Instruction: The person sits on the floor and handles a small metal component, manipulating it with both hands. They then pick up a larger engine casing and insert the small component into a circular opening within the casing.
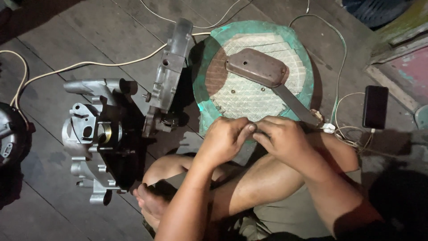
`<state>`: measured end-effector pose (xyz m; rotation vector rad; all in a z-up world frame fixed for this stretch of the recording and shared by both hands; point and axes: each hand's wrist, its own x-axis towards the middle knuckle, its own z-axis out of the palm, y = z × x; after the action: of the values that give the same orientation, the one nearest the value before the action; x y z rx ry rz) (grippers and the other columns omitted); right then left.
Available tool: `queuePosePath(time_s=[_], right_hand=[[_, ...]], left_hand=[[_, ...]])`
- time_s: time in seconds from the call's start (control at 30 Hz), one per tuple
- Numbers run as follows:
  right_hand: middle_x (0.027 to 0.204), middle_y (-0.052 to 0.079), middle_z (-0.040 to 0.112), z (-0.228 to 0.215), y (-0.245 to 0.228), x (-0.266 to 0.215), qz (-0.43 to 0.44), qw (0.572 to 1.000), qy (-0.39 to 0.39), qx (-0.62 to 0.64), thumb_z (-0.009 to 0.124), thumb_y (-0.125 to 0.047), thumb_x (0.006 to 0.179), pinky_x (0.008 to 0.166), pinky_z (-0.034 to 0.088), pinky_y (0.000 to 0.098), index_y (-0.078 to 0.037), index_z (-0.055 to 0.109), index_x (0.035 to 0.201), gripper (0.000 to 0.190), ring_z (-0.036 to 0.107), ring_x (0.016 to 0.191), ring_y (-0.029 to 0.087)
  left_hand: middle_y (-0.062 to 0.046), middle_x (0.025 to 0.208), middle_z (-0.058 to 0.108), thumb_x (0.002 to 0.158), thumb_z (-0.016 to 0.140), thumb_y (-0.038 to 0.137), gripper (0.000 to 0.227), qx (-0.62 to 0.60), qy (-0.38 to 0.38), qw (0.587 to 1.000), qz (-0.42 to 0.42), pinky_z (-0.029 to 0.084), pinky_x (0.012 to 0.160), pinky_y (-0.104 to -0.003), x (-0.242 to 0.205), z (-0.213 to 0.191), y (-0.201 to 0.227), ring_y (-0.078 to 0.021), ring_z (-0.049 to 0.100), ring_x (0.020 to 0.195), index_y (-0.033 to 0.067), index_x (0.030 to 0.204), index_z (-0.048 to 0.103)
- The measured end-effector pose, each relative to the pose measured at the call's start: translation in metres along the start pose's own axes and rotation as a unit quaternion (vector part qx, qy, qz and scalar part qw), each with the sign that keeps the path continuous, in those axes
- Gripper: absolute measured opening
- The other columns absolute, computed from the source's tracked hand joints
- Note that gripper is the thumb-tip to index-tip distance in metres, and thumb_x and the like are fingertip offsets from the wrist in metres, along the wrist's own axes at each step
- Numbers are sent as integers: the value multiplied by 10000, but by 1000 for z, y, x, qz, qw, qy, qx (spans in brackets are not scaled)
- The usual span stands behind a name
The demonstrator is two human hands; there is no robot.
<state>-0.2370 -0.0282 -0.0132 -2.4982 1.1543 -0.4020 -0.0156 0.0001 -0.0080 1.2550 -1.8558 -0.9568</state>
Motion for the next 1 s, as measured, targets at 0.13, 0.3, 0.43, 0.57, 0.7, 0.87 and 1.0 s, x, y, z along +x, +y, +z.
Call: queuePosePath(time_s=[0.13,0.3,0.43,0.57,0.7,0.87,1.0], right_hand=[[839,11,726,-6,0,2,8,1000,-3,10,724,-263,867,741,580,401,-200,747,1002,151,737,838,260],[825,33,731,-7,1,5,13,1000,-11,17,733,-213,850,730,582,417,-159,752,975,138,737,824,288],[824,37,734,-4,3,4,17,1000,-20,16,740,-239,831,728,585,417,-164,753,953,144,737,823,293],[851,62,733,5,5,1,13,1000,0,-14,747,-292,841,725,590,423,-140,738,976,204,735,839,309],[843,91,741,5,7,2,8,1000,1,10,733,-282,845,717,590,453,-111,742,971,213,739,835,344],[751,66,737,6,19,3,63,995,-65,47,769,-268,783,727,589,438,-152,730,846,138,743,826,322],[722,44,734,4,12,7,72,994,-73,30,768,-252,782,711,587,421,-146,721,809,119,749,789,297]], left_hand=[[-212,659,602,978,564,224,164,-18,-5,1000,22,512,656,-574,2,-4,5,-495,656,724,108,861,552],[-156,686,602,941,640,212,138,-5,13,997,73,522,700,-567,4,-4,1,-455,669,748,112,898,555],[-132,672,621,968,600,284,175,36,16,997,69,517,798,-518,3,-3,0,-406,695,773,147,864,569],[-158,632,647,989,579,326,237,80,36,995,46,519,840,-499,0,11,-6,-402,708,751,147,840,621],[-134,630,632,996,549,325,248,89,44,993,56,518,824,-486,2,8,-4,-386,707,737,156,816,578],[-76,848,681,895,656,248,135,117,13,990,72,480,894,-472,2,9,-4,-326,703,912,170,960,567],[-87,819,686,857,675,221,142,118,16,990,69,473,896,-485,2,12,-3,-338,708,891,149,934,579]])
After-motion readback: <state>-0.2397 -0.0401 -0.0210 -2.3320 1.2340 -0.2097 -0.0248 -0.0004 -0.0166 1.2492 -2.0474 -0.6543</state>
